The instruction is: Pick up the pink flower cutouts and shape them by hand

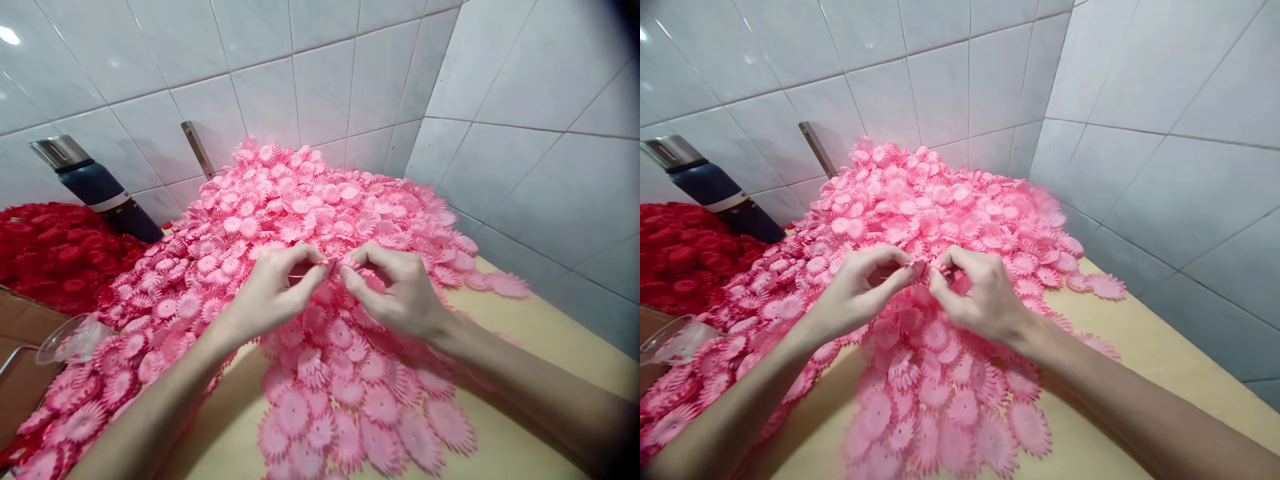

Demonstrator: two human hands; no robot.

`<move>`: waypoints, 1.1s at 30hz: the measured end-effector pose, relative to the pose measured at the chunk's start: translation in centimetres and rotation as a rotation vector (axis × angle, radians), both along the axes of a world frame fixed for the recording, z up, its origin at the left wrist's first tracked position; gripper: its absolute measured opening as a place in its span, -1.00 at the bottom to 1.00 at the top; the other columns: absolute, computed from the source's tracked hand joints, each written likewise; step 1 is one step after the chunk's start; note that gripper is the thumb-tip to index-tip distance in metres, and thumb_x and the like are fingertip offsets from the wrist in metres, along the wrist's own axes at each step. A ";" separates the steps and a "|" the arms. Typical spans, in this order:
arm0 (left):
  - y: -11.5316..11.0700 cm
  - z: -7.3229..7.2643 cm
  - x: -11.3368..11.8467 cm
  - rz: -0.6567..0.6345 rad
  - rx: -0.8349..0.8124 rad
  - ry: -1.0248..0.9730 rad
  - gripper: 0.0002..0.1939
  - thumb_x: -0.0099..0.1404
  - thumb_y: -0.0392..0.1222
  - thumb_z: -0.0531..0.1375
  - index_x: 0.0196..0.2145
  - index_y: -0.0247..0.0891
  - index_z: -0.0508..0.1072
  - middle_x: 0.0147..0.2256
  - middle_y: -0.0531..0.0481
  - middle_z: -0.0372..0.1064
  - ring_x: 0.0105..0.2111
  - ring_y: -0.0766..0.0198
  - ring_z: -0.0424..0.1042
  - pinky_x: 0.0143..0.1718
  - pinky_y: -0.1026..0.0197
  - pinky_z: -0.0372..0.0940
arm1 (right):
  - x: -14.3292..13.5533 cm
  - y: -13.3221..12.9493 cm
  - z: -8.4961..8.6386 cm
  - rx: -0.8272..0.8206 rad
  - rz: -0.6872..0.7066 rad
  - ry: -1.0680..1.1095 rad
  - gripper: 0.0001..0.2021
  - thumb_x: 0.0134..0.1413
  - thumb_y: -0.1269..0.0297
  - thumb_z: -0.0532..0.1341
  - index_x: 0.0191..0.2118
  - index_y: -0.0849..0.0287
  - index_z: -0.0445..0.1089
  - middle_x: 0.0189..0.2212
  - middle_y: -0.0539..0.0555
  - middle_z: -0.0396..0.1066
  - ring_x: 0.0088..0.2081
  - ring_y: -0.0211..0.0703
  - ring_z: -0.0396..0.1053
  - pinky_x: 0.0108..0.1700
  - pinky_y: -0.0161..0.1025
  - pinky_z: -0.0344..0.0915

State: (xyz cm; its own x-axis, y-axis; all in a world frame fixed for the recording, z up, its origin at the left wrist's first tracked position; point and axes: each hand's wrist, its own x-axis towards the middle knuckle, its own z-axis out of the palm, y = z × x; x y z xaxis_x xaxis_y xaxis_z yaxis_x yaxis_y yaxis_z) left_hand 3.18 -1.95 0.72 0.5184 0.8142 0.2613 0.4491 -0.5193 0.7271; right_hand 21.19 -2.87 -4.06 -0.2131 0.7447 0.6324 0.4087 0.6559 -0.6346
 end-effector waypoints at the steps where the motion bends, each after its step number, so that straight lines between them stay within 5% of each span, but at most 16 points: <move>1: -0.1 -0.1 0.0 -0.012 0.063 0.034 -0.84 0.30 -0.27 0.13 -0.38 -0.35 0.47 -0.50 0.03 0.37 -0.55 0.42 0.25 -0.52 0.34 0.21 | 0.0 0.0 0.1 -0.028 -0.028 -0.010 -0.86 0.10 0.43 0.16 -0.45 0.13 0.25 -0.56 -0.02 0.34 -0.54 -0.28 0.26 -0.48 -0.26 0.24; 14: 0.2 -1.4 0.2 0.045 0.066 0.084 -0.74 0.27 -0.11 0.19 -0.51 -0.32 0.37 -0.58 0.08 0.29 -0.57 0.40 0.22 -0.53 0.30 0.11 | 0.0 0.1 -0.6 0.146 0.062 -0.095 -0.85 0.13 0.48 0.17 -0.21 0.10 0.37 -0.27 0.10 0.52 -0.22 -0.07 0.48 -0.19 -0.12 0.41; 18: 0.4 -0.8 -0.2 0.020 0.001 0.123 -0.74 0.34 -0.17 0.12 -0.48 -0.31 0.36 -0.55 0.08 0.27 -0.55 0.40 0.20 -0.53 0.30 0.09 | -0.1 0.1 -0.5 -0.058 0.044 0.019 -0.92 0.17 0.41 0.18 -0.25 0.12 0.40 -0.34 0.05 0.51 -0.32 -0.15 0.47 -0.26 -0.18 0.40; 24: 0.3 -0.4 -0.4 -0.028 -0.272 -0.074 -0.69 0.35 -0.05 0.11 -0.47 -0.29 0.29 -0.50 0.08 0.25 -0.51 0.41 0.23 -0.50 0.32 0.16 | 0.1 0.2 -0.1 -0.410 0.207 0.297 -0.92 0.18 0.25 0.24 -0.32 0.10 0.41 -0.39 -0.04 0.44 -0.35 -0.30 0.42 -0.29 -0.36 0.39; 33: 0.3 -0.2 -0.5 -0.092 -0.532 -0.225 -0.66 0.33 0.02 0.14 -0.45 -0.29 0.22 -0.46 0.08 0.20 -0.47 0.42 0.22 -0.42 0.30 0.20 | 0.7 0.8 0.4 -0.488 0.269 0.369 -0.90 0.10 0.27 0.31 -0.39 0.12 0.41 -0.45 -0.07 0.41 -0.40 -0.37 0.36 -0.35 -0.45 0.31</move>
State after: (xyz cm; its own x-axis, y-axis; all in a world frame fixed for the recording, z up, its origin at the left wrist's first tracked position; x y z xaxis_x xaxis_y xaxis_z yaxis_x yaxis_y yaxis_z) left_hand 2.67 -1.61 0.52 0.5719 0.8182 -0.0589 0.2236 -0.0864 0.9708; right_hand 21.94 -2.09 -3.70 -0.2662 0.9150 0.3031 -0.0296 0.3065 -0.9514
